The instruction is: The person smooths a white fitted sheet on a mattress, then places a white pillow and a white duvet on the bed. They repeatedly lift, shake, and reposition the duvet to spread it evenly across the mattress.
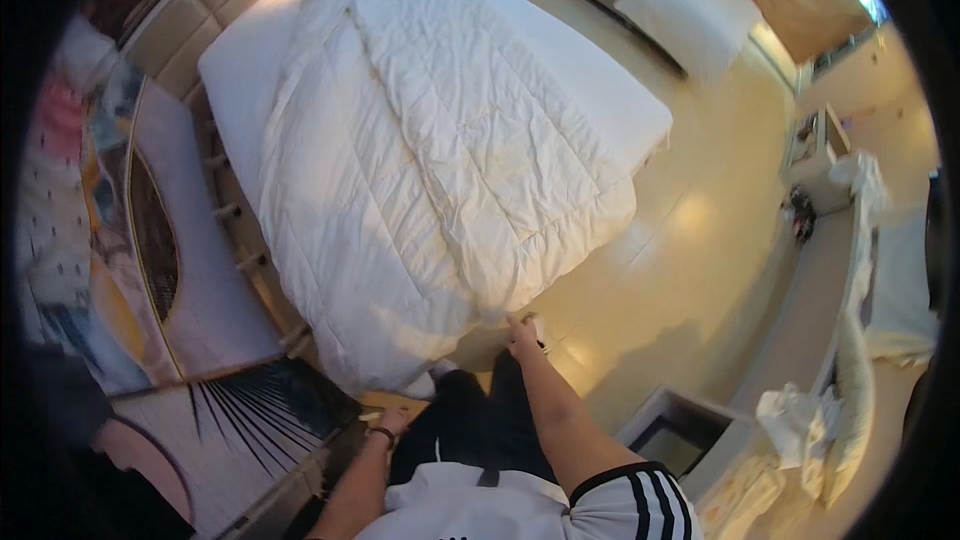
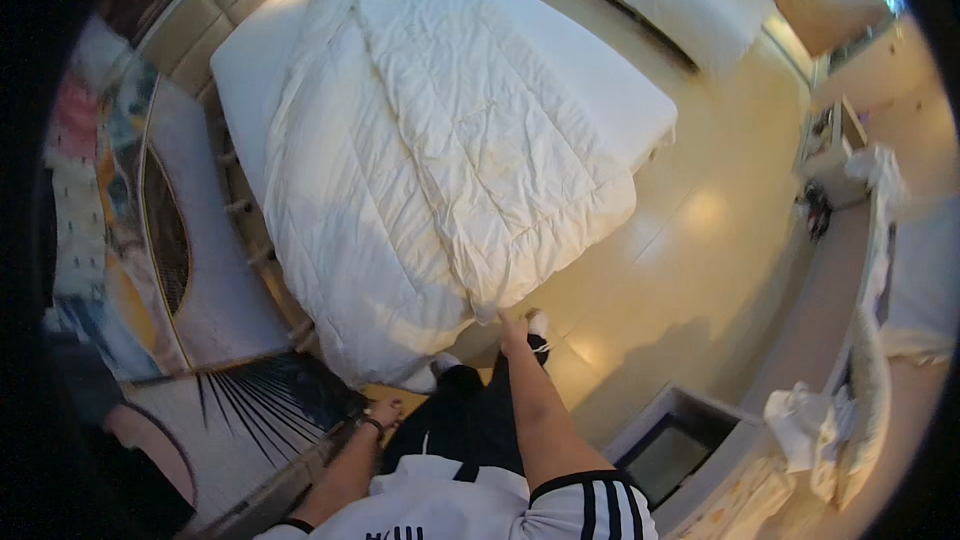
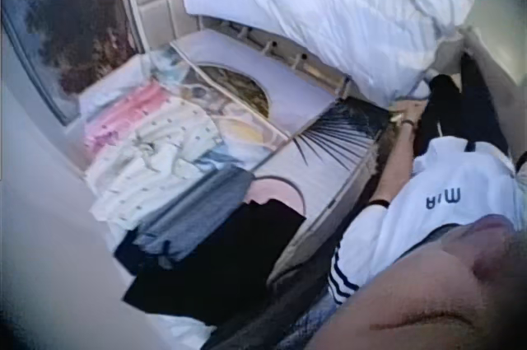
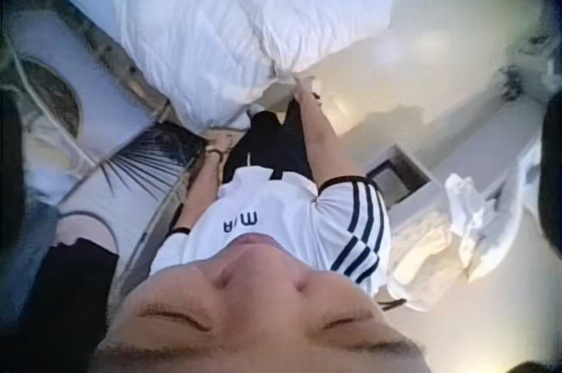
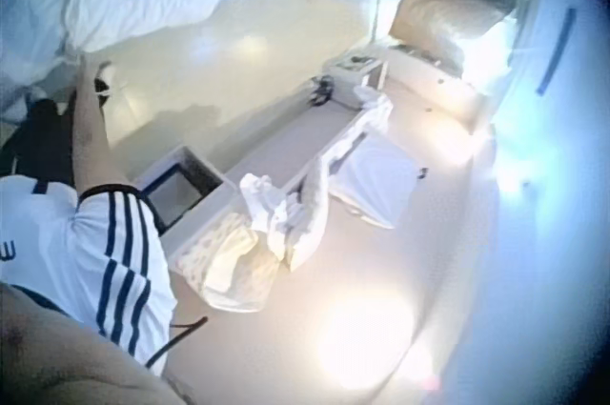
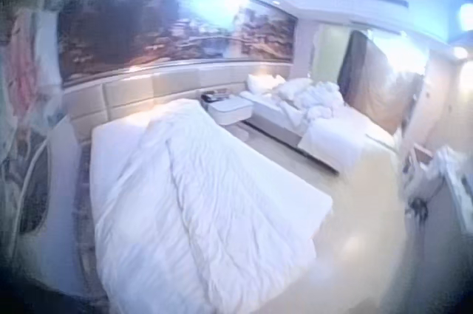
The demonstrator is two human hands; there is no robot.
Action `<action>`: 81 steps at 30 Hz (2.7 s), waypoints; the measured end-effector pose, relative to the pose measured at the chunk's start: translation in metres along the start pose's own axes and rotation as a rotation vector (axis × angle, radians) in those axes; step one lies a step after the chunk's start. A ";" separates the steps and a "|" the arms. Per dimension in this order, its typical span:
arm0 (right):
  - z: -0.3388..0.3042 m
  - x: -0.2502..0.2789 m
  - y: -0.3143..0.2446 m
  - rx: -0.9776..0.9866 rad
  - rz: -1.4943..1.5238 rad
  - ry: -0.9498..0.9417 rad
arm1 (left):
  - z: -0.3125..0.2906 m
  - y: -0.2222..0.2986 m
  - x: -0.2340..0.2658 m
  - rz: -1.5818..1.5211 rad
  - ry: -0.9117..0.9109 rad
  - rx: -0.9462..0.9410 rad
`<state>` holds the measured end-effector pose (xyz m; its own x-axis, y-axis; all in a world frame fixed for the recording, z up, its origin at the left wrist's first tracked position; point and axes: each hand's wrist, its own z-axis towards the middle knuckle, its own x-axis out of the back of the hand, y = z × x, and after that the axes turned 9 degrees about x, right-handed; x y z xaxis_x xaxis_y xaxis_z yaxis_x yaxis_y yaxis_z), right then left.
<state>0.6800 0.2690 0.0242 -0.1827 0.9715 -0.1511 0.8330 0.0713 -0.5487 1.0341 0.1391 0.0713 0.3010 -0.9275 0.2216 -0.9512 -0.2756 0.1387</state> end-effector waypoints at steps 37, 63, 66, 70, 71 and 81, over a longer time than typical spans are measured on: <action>-0.101 0.138 -0.442 1.393 -0.725 -0.073 | -0.185 0.697 -0.181 -1.051 -0.019 -0.852; 0.168 0.227 -0.857 0.879 -0.612 -0.685 | -0.215 1.081 -0.369 -1.018 -0.040 -0.898; 0.216 0.247 -0.883 0.694 -0.590 -0.847 | -0.189 1.118 -0.389 -1.009 0.081 -0.912; 0.282 0.265 -0.926 0.555 -0.729 -0.978 | -0.161 1.166 -0.418 -0.943 0.258 -0.770; 0.290 0.270 -0.936 0.430 -0.754 -0.979 | -0.151 1.175 -0.429 -0.937 0.381 -0.753; 0.386 0.272 -1.010 0.024 -1.319 -1.397 | -0.099 1.222 -0.482 -0.595 0.695 -0.446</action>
<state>-0.4129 0.3740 0.2201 -0.8348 -0.5326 -0.1393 -0.1669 0.4859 -0.8579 -0.2669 0.2746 0.2297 0.8251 -0.2793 0.4911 -0.5649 -0.3938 0.7251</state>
